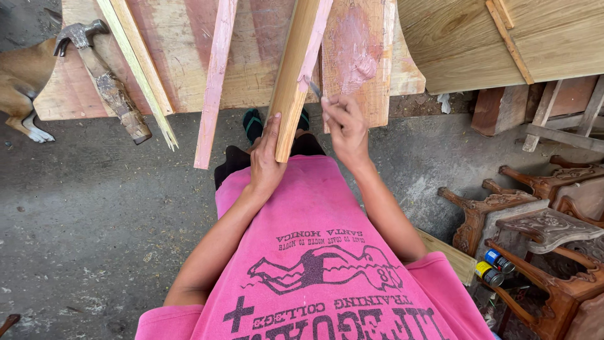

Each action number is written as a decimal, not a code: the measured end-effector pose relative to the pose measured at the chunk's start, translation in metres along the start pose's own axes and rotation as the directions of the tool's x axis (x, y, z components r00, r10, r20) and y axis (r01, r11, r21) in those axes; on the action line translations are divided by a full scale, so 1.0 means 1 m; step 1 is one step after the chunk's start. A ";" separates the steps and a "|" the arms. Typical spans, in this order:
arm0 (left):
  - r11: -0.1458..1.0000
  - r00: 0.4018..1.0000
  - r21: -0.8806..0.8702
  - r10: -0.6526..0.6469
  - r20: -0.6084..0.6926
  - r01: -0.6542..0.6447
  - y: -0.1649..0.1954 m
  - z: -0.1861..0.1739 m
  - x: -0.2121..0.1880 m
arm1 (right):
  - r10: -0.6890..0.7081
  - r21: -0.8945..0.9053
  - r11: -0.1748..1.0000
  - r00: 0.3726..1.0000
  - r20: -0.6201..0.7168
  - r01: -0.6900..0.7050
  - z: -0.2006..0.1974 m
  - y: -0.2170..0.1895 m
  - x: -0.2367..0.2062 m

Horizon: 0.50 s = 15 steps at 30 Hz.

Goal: The person holds a long wooden board against their body and scrapes its edge with a small knife, working along the edge and repositioning the board. A hammer rests on the work surface nearby, and the person occasionally turns the board to reach different sections.

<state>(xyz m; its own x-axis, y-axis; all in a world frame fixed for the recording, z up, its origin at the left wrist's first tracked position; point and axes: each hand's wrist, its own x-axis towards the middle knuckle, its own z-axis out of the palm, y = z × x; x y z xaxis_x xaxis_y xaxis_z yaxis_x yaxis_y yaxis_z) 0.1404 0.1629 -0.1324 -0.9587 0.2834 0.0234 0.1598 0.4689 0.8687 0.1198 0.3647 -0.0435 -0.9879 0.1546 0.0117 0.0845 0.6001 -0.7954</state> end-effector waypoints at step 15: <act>0.998 1.000 -0.068 0.004 -0.002 -0.004 -0.008 -0.001 0.004 | -0.047 -0.091 0.995 0.990 -0.135 0.035 -0.012 0.004 0.016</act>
<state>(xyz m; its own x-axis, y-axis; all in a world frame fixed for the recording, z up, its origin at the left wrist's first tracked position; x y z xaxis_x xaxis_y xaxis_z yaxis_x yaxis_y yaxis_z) 0.1351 0.1595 -0.1390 -0.9585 0.2837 0.0279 0.1475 0.4101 0.9000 0.1057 0.3792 -0.0386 -0.9641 0.2306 0.1313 0.0610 0.6741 -0.7361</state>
